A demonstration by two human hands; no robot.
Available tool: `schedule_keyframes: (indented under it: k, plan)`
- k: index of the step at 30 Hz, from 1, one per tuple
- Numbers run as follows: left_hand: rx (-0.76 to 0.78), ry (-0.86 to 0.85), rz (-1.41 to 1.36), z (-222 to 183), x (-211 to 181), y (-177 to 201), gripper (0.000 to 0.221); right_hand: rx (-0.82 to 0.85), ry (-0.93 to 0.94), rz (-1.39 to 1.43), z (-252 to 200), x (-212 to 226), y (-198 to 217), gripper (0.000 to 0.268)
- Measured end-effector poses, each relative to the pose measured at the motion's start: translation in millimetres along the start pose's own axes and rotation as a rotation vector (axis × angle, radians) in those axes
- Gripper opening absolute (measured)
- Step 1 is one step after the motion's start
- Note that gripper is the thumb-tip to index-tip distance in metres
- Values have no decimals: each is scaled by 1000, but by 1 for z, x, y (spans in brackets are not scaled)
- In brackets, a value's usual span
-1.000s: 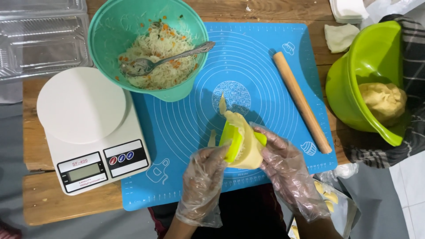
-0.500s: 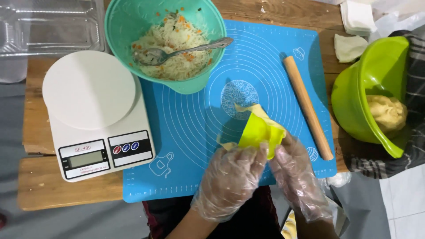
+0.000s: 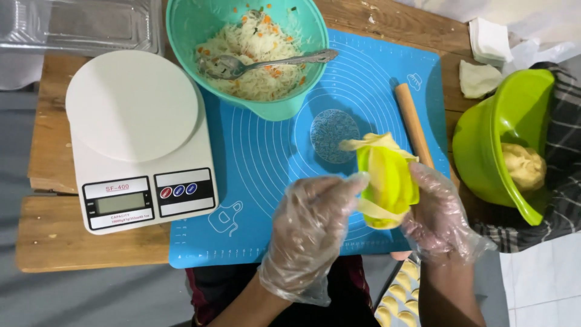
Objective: The person is using a plastic mold to shape and fill pastels on a silicone mat.
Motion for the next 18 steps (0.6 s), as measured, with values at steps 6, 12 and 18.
schedule_keyframes:
  k: [6,12,18]
  plan:
    - [-183,223,86,1,-4,10,25,157,660,-794,-7,-16,39,71]
    - [-89,199,253,7,2,6,44,-61,-93,79,2,-8,10,38]
    - [147,137,243,-9,2,-4,40,-95,-20,-106,2,-8,-1,46]
Point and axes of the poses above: each hand's wrist, its own z-axis towards the middle knuckle, its own y-axis out of the back of the hand, x = y × z, the point moved 2 cm from there along z, towards the middle knuckle, and after that the axes turned 13 degrees about -z, right-handed, at the moved point
